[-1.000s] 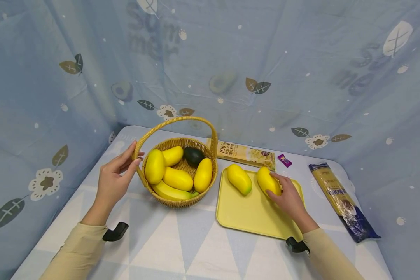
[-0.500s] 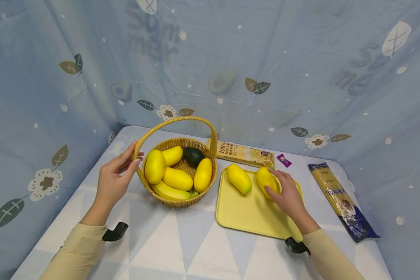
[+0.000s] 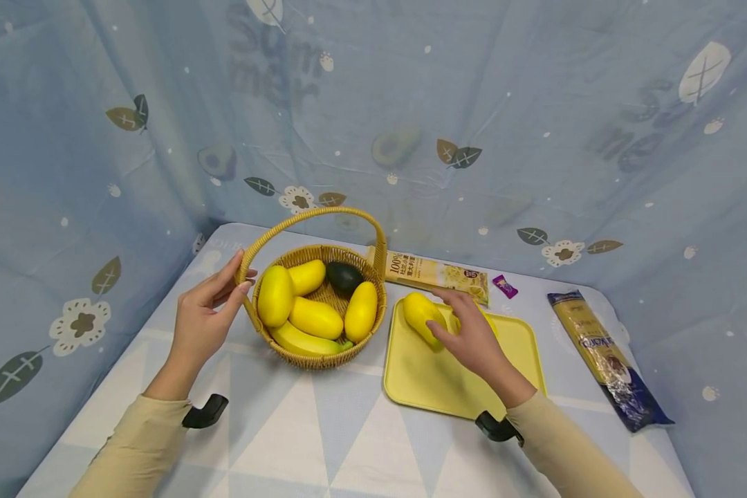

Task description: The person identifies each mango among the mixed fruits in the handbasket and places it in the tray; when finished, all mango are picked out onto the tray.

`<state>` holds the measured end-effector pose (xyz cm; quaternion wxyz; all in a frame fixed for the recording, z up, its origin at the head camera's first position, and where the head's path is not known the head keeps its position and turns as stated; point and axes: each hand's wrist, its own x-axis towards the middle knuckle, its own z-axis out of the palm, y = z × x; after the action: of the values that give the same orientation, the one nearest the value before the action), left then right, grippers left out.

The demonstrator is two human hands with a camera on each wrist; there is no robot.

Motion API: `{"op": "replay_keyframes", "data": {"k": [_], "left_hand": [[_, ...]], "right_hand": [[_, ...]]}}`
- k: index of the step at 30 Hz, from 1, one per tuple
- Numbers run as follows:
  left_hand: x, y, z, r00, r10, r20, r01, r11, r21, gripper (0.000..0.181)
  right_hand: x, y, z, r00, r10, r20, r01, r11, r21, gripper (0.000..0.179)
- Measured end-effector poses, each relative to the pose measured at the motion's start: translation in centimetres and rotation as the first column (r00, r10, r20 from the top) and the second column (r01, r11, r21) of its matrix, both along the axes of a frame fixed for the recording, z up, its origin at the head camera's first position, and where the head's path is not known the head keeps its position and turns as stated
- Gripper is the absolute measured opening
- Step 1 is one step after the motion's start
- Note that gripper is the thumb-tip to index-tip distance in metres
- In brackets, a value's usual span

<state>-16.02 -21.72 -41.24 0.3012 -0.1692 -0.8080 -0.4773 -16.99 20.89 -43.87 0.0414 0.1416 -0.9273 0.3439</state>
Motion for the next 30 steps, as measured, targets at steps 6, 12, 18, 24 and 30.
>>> {"op": "replay_keyframes", "data": {"k": [6, 12, 18, 24, 30], "left_hand": [[0.0, 0.0, 0.0, 1.000, 0.002, 0.004, -0.002, 1.000, 0.000, 0.065], [-0.6, -0.6, -0.9, 1.000, -0.002, 0.004, 0.002, 1.000, -0.002, 0.069], [-0.5, -0.6, -0.8, 1.000, -0.006, 0.020, 0.006, 1.000, -0.005, 0.067], [-0.5, -0.6, -0.8, 1.000, 0.003, 0.021, -0.003, 1.000, -0.005, 0.067], [-0.5, -0.5, -0.9, 1.000, -0.004, 0.016, 0.004, 1.000, 0.000, 0.069]], "right_hand": [[-1.3, -4.4, 1.1, 0.994, 0.104, 0.040, -0.102, 0.994, -0.049, 0.059], [-2.7, -8.6, 1.4, 0.976, 0.207, 0.064, -0.204, 0.978, -0.054, 0.059], [-3.9, -12.3, 1.6, 0.960, 0.274, 0.063, -0.271, 0.961, -0.049, 0.059], [-5.1, -15.8, 1.7, 0.956, 0.283, 0.077, -0.284, 0.959, 0.003, 0.061], [-6.0, -18.9, 1.2, 0.951, 0.290, 0.104, -0.298, 0.952, 0.071, 0.065]]}}
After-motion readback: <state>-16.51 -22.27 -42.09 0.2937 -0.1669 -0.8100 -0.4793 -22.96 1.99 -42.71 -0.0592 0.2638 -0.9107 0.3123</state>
